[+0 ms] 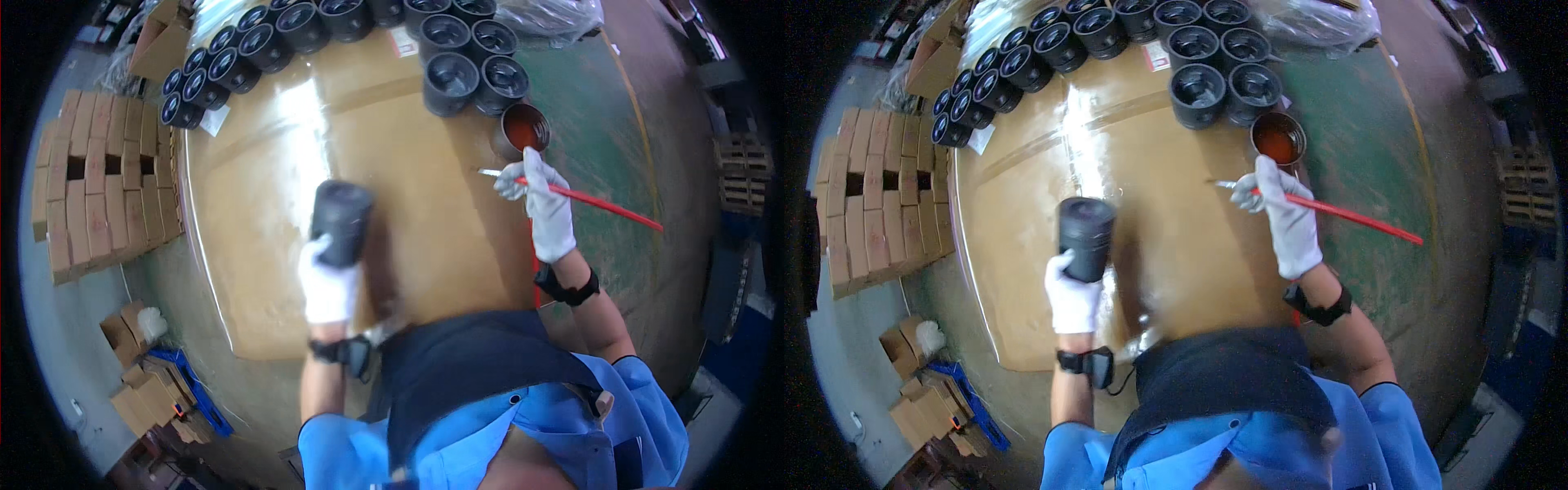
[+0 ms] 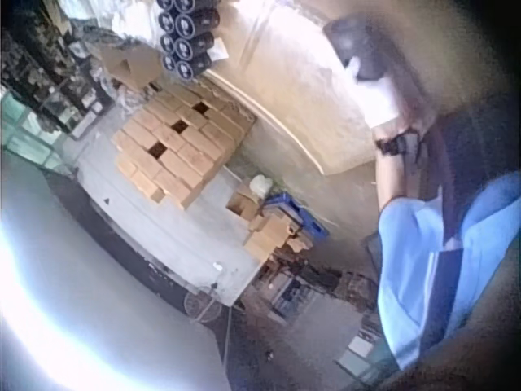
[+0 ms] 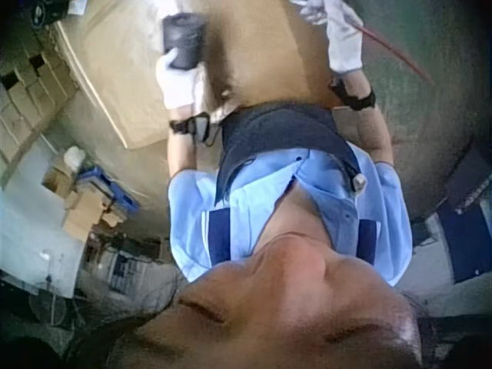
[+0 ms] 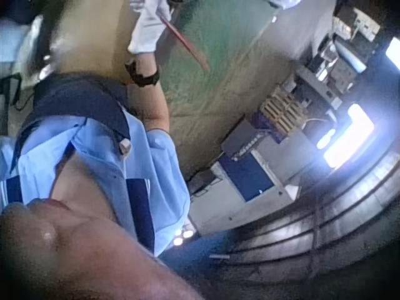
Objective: The person picks up a piston from a bin, applies a liquid to its surface using a brush, and places it onto a table, repeating this for several pistons.
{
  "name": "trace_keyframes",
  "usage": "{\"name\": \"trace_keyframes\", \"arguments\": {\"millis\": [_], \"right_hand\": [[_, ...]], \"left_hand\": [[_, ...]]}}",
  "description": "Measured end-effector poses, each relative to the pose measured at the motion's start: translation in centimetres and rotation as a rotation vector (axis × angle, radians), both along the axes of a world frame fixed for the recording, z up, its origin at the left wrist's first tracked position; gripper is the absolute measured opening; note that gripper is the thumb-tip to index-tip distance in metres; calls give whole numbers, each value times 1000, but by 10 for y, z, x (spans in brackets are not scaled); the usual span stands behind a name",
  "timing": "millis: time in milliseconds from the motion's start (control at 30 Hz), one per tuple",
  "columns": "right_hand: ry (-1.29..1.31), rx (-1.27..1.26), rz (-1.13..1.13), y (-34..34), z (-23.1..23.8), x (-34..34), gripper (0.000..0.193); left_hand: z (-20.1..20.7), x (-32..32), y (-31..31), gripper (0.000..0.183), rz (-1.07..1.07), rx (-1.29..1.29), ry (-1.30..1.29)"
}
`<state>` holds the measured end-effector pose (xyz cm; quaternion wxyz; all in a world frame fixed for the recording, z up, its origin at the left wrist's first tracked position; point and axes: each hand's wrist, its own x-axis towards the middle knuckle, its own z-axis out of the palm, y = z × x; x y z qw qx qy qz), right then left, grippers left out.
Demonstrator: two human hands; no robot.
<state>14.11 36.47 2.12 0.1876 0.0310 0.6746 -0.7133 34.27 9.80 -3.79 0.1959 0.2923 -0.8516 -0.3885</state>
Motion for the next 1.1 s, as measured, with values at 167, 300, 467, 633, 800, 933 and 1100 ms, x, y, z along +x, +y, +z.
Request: {"name": "trace_keyframes", "arguments": {"millis": [167,300,467,633,800,933,1100], "right_hand": [[154,-156,119,-35,15,34,48],[16,49,110,-43,10,27,50],[-138,-22,-4,-33,2,9,50],[-143,-93,144,-45,-1,-22,49],[164,194,383,-43,1,-9,49],[1107,454,486,-35,-11,33,6],[1372,553,512,-33,-53,51,35]], "left_hand": [[14,-58,58,44,323,1750,315],[28,-70,79,45,330,1904,347],[32,-71,73,42,315,2022,378],[7,-42,30,52,-125,1069,-17],[58,-60,34,29,-404,642,-231],[27,-65,34,22,-163,723,-147],[29,-116,2,16,-165,643,-120]]}}
